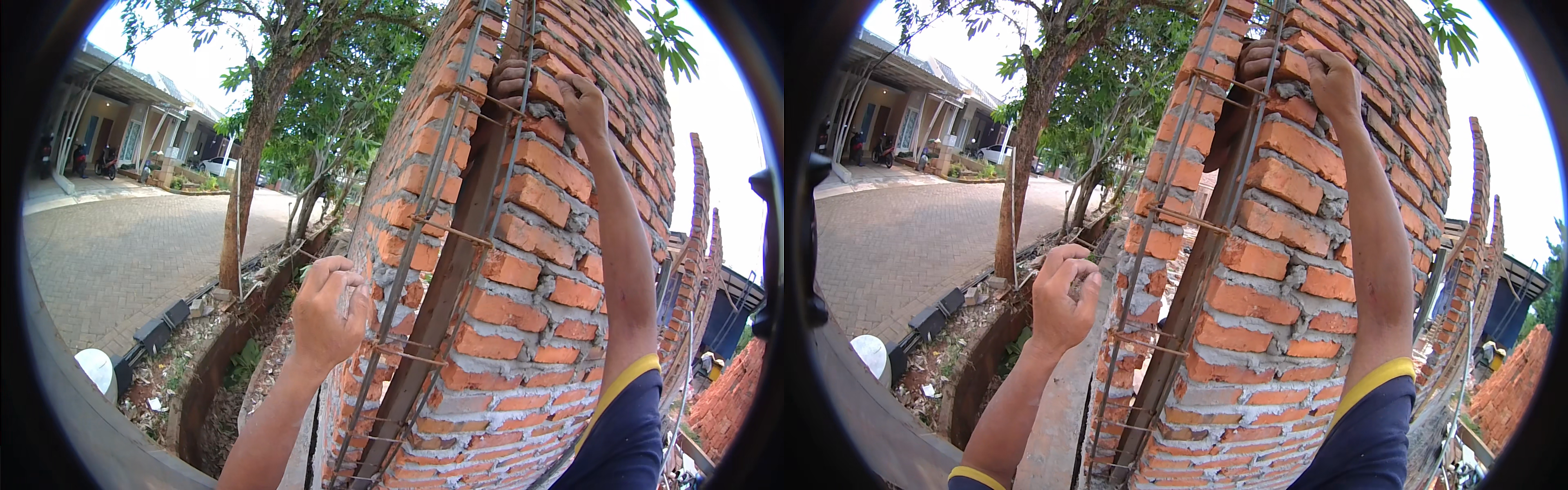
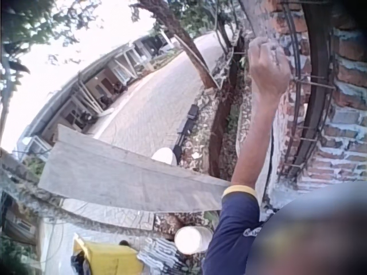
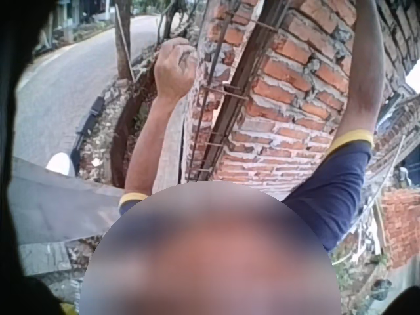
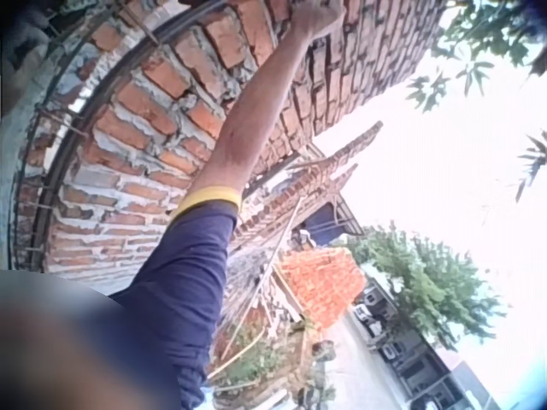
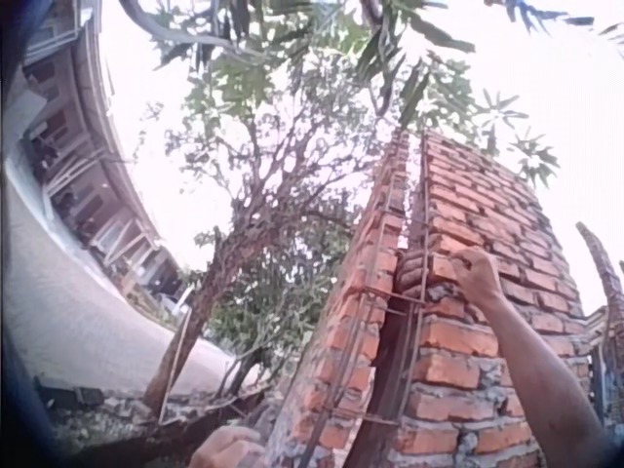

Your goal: The person installs vertical rebar into a brick wall by hand, aligning and securing it with wire ties. The person repeatedly adjusts the rebar position and twists wire ties to fasten the rebar to the wall.

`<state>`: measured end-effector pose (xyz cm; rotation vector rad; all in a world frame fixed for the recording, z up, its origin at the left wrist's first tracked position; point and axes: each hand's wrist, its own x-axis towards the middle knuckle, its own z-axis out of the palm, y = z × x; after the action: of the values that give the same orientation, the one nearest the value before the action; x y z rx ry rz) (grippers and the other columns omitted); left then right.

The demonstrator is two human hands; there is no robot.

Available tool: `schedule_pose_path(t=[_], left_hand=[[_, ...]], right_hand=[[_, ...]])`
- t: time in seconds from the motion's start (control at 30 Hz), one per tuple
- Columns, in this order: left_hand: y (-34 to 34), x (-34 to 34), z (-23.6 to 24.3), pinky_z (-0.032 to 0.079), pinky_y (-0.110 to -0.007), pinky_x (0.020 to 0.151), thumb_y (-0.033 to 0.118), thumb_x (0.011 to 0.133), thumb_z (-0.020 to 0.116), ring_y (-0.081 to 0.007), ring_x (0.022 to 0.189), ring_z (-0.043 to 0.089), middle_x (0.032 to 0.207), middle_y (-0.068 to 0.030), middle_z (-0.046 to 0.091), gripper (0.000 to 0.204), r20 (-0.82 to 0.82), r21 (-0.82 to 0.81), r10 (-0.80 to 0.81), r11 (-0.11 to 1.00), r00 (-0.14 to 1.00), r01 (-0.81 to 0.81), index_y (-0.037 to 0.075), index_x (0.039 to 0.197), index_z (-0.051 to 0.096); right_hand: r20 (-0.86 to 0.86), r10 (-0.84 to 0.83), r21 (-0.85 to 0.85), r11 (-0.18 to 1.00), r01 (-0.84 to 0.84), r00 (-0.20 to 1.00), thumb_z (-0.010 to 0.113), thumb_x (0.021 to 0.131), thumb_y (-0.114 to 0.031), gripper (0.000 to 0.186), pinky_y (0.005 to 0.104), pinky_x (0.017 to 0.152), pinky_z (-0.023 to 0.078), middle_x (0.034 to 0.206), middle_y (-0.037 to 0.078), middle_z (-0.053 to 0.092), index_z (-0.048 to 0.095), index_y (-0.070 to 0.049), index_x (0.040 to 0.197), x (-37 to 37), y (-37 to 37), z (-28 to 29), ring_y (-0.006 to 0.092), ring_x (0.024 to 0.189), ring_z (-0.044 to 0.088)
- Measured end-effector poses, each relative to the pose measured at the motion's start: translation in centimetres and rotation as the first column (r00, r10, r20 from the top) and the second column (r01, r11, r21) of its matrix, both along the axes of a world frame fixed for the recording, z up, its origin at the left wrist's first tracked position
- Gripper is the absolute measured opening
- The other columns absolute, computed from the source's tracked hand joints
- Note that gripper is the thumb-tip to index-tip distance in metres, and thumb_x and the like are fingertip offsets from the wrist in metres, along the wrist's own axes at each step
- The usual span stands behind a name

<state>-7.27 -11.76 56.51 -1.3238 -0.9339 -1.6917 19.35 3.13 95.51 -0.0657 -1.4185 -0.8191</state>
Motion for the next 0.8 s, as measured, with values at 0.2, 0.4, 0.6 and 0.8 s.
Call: schedule_pose_path(t=[0.2, 0.4, 0.6, 0.8], left_hand=[[0.5, -0.1, -1.4, 0.05, -0.041, 0.082, 0.003, 0.08, 0.065, -0.0343, 0.093, 0.062, 0.103, -0.017, 0.061, 0.009, 0.04, -0.038, -0.005, 0.999, 0.999, 0.007, -0.001, 0.088, 0.064], [0.8, -0.8, -2.7, 0.049, -0.041, 0.083, 0.002, 0.079, 0.065, -0.0348, 0.095, 0.061, 0.104, -0.0169, 0.061, 0.009, 0.082, -0.081, 0.033, 0.996, 0.996, -0.027, -0.001, 0.087, 0.064], [1.0, -1.9, -4.4, 0.049, -0.041, 0.083, 0.002, 0.078, 0.065, -0.0347, 0.095, 0.061, 0.105, -0.017, 0.061, 0.009, 0.144, -0.101, 0.079, 0.993, 0.986, -0.065, -0.001, 0.086, 0.065], [0.5, -3.5, -5.8, 0.047, -0.042, 0.086, 0.003, 0.078, 0.065, -0.0338, 0.099, 0.059, 0.109, -0.0171, 0.06, 0.008, 0.213, -0.085, 0.167, 0.985, 0.963, -0.152, -0.001, 0.085, 0.065]], right_hand=[[0.083, 0.129, -0.078, 0.989, -0.123, 0.988, 0.067, 0.093, -0.019, 0.038, 0.0281, 0.072, 0.048, 0.084, 0.006, 0.068, 0.063, -0.011, 0.13, -2.3, -0.9, 1.0, 0.0127, 0.074, 0.058], [0.064, 0.127, -0.039, 0.991, -0.125, 0.99, 0.069, 0.092, -0.018, 0.041, 0.0276, 0.072, 0.049, 0.082, 0.004, 0.069, 0.063, -0.016, 0.132, -3.1, -1.0, 4.1, 0.0116, 0.075, 0.06], [-0.052, 0.019, -0.101, 0.995, -0.024, 0.998, 0.068, 0.086, -0.022, 0.018, 0.0357, 0.082, 0.054, 0.091, 0.011, 0.075, 0.078, -0.015, 0.099, -2.9, 0.4, 6.8, 0.024, 0.085, 0.071], [-0.183, 0.118, -0.462, 0.866, -0.191, 0.976, 0.072, 0.081, -0.034, 0.03, 0.0359, 0.083, 0.053, 0.098, 0.01, 0.075, 0.078, -0.015, 0.102, -2.9, 2.9, 9.0, 0.0248, 0.09, 0.07]])
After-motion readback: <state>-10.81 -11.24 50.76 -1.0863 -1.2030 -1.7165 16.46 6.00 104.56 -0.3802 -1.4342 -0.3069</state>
